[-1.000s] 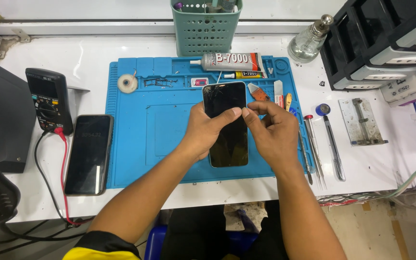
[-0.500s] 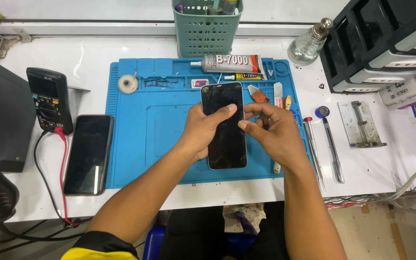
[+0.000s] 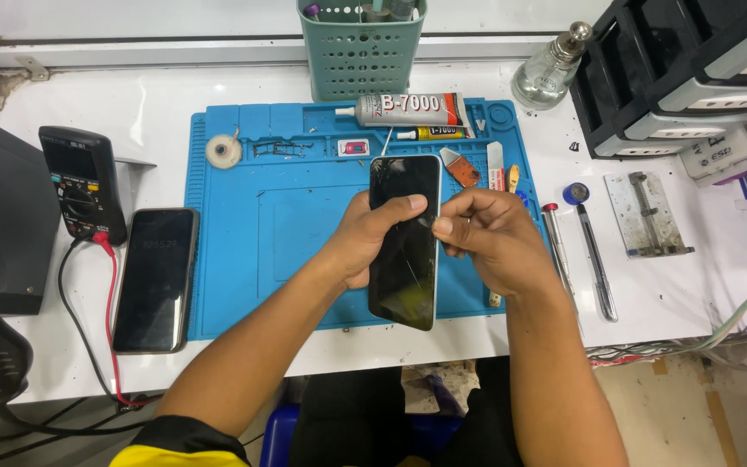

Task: Assembling a smartphone by installing screws and sealing the screen to the frame.

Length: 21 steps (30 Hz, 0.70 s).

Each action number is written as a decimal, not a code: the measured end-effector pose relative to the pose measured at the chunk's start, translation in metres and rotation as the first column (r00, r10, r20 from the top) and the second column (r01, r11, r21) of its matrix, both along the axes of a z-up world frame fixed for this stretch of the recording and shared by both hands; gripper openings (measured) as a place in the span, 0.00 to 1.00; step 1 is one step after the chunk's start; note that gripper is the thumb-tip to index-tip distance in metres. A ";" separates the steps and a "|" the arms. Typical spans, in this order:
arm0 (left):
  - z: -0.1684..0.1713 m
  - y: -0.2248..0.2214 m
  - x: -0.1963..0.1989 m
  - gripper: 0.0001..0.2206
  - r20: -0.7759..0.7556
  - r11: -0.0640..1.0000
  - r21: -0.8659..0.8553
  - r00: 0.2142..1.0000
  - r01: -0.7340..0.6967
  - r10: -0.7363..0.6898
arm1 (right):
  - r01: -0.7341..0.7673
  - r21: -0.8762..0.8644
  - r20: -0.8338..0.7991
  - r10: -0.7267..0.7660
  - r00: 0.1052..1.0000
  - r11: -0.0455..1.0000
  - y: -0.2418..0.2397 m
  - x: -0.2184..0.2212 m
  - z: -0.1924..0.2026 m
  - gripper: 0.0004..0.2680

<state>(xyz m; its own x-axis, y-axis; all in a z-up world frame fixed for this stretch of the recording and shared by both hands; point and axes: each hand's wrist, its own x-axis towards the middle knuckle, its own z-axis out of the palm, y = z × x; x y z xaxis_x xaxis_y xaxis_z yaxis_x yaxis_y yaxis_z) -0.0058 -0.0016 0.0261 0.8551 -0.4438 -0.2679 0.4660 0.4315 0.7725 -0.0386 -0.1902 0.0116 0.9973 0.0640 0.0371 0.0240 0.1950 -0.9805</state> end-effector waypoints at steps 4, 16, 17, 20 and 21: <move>-0.015 -0.002 0.003 0.14 -0.030 0.997 -0.039 0.997 0.073 -0.074 | -0.034 0.040 -0.006 0.035 0.999 0.999 0.004 -0.002 0.007 0.04; -0.006 -0.001 0.006 0.16 -0.180 0.982 -0.148 0.973 0.118 -0.144 | -0.039 -0.002 0.052 0.039 0.998 0.999 0.026 0.000 0.017 0.09; -0.007 0.000 0.004 0.16 -0.158 0.986 -0.135 0.980 0.097 -0.118 | -0.029 -0.008 0.048 0.029 0.998 1.000 0.025 -0.002 0.015 0.08; -0.011 0.004 0.005 0.15 -0.122 0.994 -0.106 0.991 0.035 -0.048 | -0.036 -0.053 0.037 0.038 0.999 0.998 0.023 -0.004 0.013 0.07; -0.011 0.006 0.006 0.15 -0.097 0.996 -0.090 0.995 0.011 -0.020 | -0.037 -0.091 0.039 0.040 0.998 0.995 0.022 -0.004 0.013 0.08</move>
<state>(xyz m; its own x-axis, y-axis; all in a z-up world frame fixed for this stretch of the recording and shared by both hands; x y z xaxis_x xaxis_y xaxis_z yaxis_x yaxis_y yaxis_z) 0.0006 0.0040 0.0149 0.8195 -0.4826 -0.3090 0.5446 0.4884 0.6818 -0.0427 -0.1683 0.0248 0.9917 0.1072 0.0703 0.0587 0.1078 -0.9924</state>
